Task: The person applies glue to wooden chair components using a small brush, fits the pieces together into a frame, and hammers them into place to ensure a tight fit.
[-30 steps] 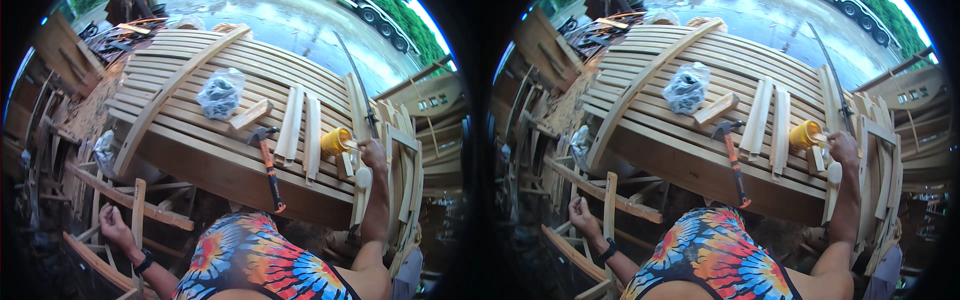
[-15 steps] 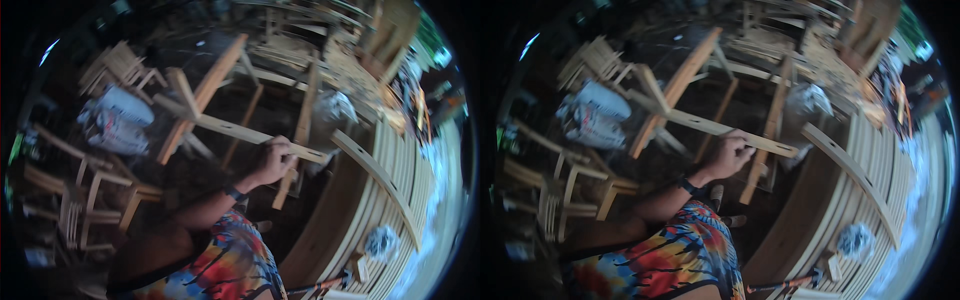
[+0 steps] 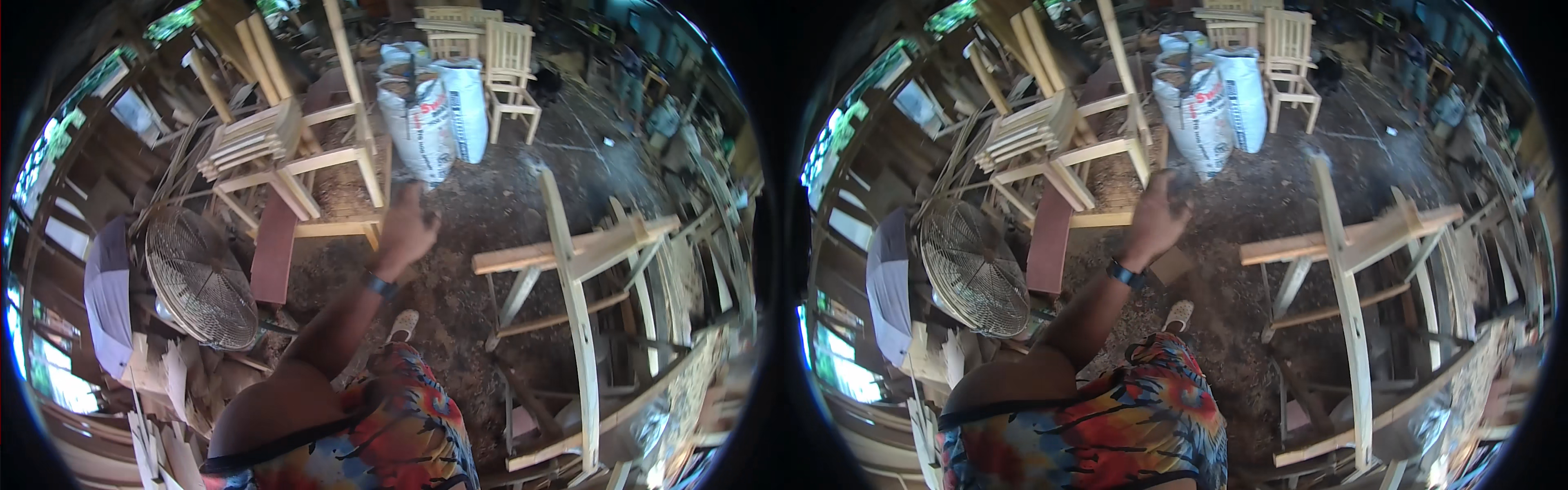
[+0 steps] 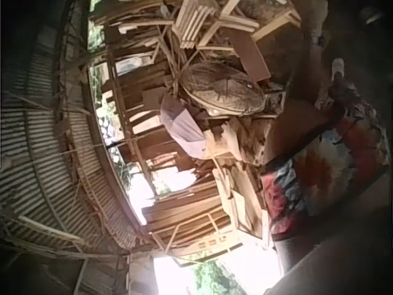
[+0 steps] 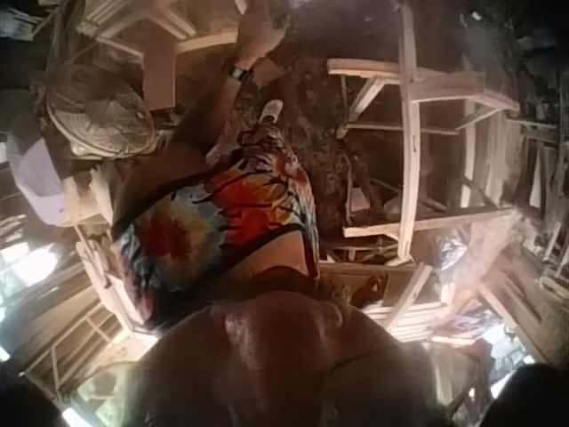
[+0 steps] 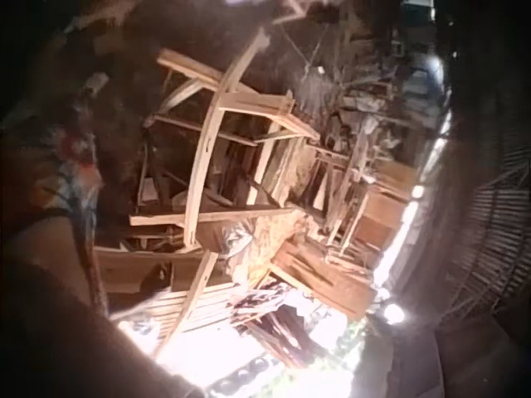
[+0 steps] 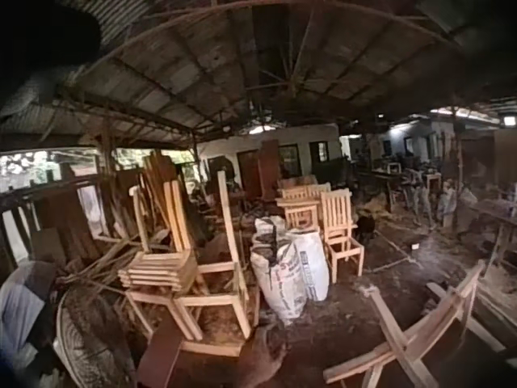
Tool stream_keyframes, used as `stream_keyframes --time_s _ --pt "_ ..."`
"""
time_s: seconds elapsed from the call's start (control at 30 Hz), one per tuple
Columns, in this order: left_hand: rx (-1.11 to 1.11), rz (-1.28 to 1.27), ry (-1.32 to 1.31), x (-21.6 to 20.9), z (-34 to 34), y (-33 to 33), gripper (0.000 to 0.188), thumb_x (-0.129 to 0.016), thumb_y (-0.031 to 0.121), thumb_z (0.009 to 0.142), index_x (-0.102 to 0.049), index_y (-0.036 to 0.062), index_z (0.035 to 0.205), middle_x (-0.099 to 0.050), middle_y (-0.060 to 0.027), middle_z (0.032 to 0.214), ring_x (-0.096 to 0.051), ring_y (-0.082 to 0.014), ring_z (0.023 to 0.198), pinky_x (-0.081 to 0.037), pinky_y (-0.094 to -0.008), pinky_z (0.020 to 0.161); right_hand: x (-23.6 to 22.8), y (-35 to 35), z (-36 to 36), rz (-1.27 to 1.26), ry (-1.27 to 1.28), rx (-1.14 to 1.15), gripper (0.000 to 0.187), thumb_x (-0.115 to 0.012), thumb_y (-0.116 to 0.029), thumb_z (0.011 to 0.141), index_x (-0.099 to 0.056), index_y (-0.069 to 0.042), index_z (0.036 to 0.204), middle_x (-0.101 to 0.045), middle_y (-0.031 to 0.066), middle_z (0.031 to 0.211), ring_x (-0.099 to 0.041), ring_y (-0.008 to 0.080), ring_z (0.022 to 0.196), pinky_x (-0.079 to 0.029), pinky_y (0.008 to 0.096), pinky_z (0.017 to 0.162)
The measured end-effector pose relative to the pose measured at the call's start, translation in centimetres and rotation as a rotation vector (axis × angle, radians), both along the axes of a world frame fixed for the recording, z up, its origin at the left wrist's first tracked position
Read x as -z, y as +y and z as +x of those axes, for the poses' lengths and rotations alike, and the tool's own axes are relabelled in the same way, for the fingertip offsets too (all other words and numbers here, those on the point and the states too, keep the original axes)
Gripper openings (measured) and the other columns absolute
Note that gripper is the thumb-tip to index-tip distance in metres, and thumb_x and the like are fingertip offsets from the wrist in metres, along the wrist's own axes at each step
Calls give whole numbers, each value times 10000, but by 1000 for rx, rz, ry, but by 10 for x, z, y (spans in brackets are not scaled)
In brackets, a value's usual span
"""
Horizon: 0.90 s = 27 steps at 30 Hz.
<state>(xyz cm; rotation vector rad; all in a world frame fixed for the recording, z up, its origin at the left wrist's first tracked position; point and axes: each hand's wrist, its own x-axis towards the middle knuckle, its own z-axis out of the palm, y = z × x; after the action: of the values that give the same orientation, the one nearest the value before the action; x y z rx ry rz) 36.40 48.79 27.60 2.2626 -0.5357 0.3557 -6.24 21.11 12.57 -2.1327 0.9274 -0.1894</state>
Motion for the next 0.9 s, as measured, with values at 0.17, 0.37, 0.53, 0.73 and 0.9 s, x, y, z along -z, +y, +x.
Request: stream_keyframes --time_s 0.17,0.37,0.53,0.73,0.9 --pt "-420 -341 47 79 205 172 610 -795 117 878 -467 -24 1373 -647 -187 1147 -669 -235 1026 -566 -359 866 28 33 152 182 119 -258 513 -623 -293 980 -555 -36 1419 -699 195 1260 -713 427 1030 -592 492 881" --pt "-533 -939 99 138 411 416 309 -662 248 949 -664 103 1221 -682 -81 1031 -642 -220 837 -536 -361 645 84 70 287 386 371 -298 508 -618 -288 984 -551 -37 1421 -700 193 1257 -715 427 1027 -594 491 876" --pt "-926 -941 283 125 512 536 336 -702 313 918 -646 47 1115 -609 -133 872 -619 -273 733 -535 -424 603 112 82 363 488 529 -240 503 -613 -283 988 -548 -37 1422 -700 191 1255 -717 427 1024 -596 490 872" --pt "-961 -1500 315 121 561 601 660 -702 364 921 -440 98 1465 -578 -180 1224 -598 -359 1060 -523 -493 931 115 89 420 557 606 -192 498 -608 -277 992 -545 -38 1424 -701 189 1253 -718 427 1020 -598 490 868" --pt "-710 -1647 288 140 604 622 660 -691 375 929 -449 91 1473 -567 -199 1407 -562 -379 1263 -476 -532 1050 116 100 431 611 645 -125 494 -603 -273 995 -542 -38 1425 -702 187 1251 -720 427 1017 -600 489 864"
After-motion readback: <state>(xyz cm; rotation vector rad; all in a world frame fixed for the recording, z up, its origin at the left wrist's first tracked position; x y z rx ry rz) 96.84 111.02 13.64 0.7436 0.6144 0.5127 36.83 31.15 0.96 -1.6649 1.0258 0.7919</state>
